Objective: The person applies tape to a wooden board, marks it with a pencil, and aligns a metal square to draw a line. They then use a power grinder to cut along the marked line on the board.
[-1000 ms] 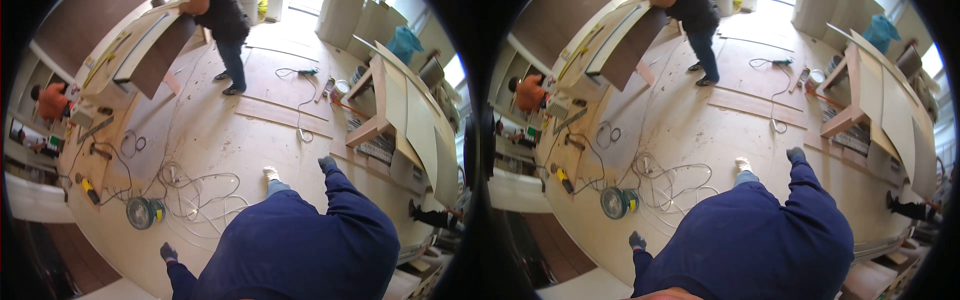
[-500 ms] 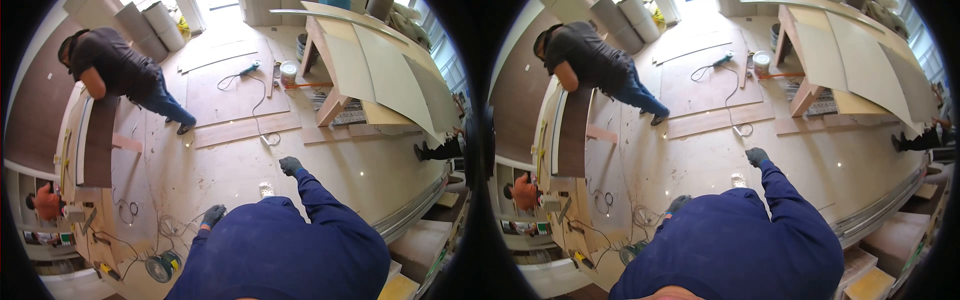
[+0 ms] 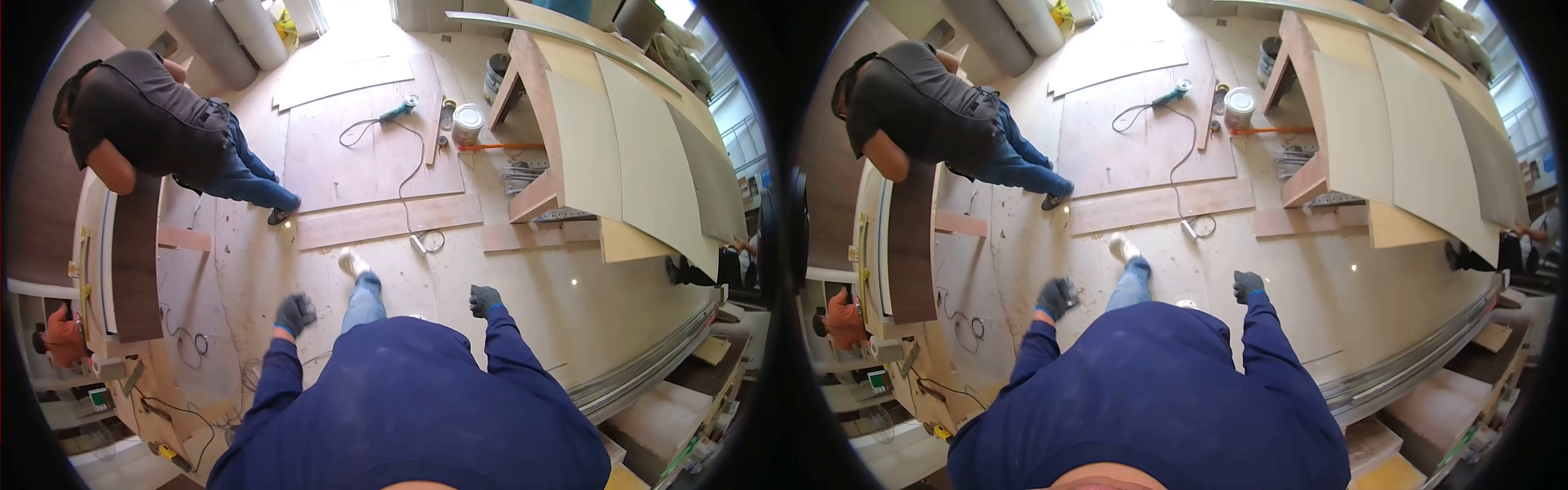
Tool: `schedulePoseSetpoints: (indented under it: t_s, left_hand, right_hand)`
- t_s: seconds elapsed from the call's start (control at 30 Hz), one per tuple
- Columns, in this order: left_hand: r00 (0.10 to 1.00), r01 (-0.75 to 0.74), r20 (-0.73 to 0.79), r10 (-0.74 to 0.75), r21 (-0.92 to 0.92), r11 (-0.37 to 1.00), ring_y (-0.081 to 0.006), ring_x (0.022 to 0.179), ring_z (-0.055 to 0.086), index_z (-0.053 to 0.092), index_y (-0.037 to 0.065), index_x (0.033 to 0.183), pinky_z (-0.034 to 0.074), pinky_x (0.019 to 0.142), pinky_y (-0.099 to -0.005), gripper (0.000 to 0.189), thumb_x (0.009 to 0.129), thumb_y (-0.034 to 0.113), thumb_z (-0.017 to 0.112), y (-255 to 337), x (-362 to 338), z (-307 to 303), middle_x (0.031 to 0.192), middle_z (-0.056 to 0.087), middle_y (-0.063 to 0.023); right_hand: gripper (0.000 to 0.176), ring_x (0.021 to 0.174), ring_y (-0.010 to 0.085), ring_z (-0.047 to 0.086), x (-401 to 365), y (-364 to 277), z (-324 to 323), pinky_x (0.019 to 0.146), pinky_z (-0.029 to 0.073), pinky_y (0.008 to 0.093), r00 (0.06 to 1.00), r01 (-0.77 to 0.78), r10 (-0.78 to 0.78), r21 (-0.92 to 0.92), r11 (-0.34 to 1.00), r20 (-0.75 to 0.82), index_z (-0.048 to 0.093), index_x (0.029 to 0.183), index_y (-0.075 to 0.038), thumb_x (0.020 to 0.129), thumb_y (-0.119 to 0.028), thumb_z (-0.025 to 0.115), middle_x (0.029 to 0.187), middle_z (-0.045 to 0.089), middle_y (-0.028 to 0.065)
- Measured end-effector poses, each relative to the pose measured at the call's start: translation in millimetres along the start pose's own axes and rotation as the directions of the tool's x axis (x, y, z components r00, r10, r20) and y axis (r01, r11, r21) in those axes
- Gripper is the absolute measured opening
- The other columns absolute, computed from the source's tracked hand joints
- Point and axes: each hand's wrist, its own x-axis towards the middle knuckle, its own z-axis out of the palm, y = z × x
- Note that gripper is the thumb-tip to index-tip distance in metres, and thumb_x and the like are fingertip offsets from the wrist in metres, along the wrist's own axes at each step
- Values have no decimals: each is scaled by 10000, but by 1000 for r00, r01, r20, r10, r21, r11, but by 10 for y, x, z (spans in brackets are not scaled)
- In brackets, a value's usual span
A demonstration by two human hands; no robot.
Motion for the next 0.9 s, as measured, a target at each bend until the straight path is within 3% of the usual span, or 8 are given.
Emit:
schedulePoseSetpoints:
  t_s: [0.03,0.1,0.2,0.27,0.4,0.5,0.6,0.9]
  left_hand:
    - [987,-86,125,97,-88,992,-210,627,588,613,191,824,512,636,-366,232,949,337,484,413,133,112,714,600,-9]
    - [947,-304,85,311,-80,949,-157,658,577,627,146,905,498,655,-319,214,927,350,565,1472,-63,641,772,600,0]
    - [612,-656,520,595,-87,750,-97,769,595,664,96,1046,504,732,-234,180,928,223,615,3044,-258,1207,885,631,-9]
    - [657,-629,486,576,-67,774,-129,901,639,648,44,1183,520,809,-231,254,978,160,553,3813,-649,1738,1027,668,-65]
    - [-63,-915,927,371,-202,348,-200,1084,645,587,-1,1297,530,919,-286,339,1005,167,544,4805,-1124,2408,1219,650,-118]
    - [-394,-897,919,20,-389,212,-210,1097,640,579,-4,1305,525,931,-296,347,1000,157,537,5266,-1373,2974,1234,642,-124]
    - [-521,-852,834,-184,-493,175,-220,1109,636,570,-7,1313,520,943,-306,356,995,147,531,5653,-1352,3349,1248,635,-130]
    - [-517,-856,797,-311,-477,200,-249,1147,622,544,-16,1338,504,980,-337,384,980,117,511,7246,-451,4214,1292,612,-148]
  right_hand:
    - [294,408,151,368,-39,-258,105,383,311,377,993,-12,7,44,999,120,459,661,-188,932,-257,550,558,347,-13]
    - [286,407,152,370,262,-661,252,383,306,368,997,60,-59,-14,998,49,454,664,-194,924,-255,557,560,356,-16]
    - [298,406,141,363,548,-1673,542,376,281,327,986,159,-158,14,987,-51,428,664,-199,931,-263,545,551,360,-28]
    - [317,404,130,356,576,-2256,656,369,260,297,979,182,-173,85,980,-109,408,662,-198,946,-274,526,540,353,-36]
    - [263,441,145,449,770,-3186,612,387,352,329,971,235,-230,64,970,-66,524,729,-154,967,-265,508,573,456,4]
    - [237,475,156,453,852,-3567,757,413,352,299,958,258,-272,-141,956,-89,507,734,-163,949,-262,520,599,454,20]
    - [239,471,151,448,1068,-4058,857,413,346,295,953,246,-278,-231,941,-120,499,731,-164,951,-254,516,598,446,13]
    - [246,459,135,435,2122,-5152,1135,411,329,281,979,131,-154,-172,976,-132,475,721,-167,957,-229,504,594,422,-8]
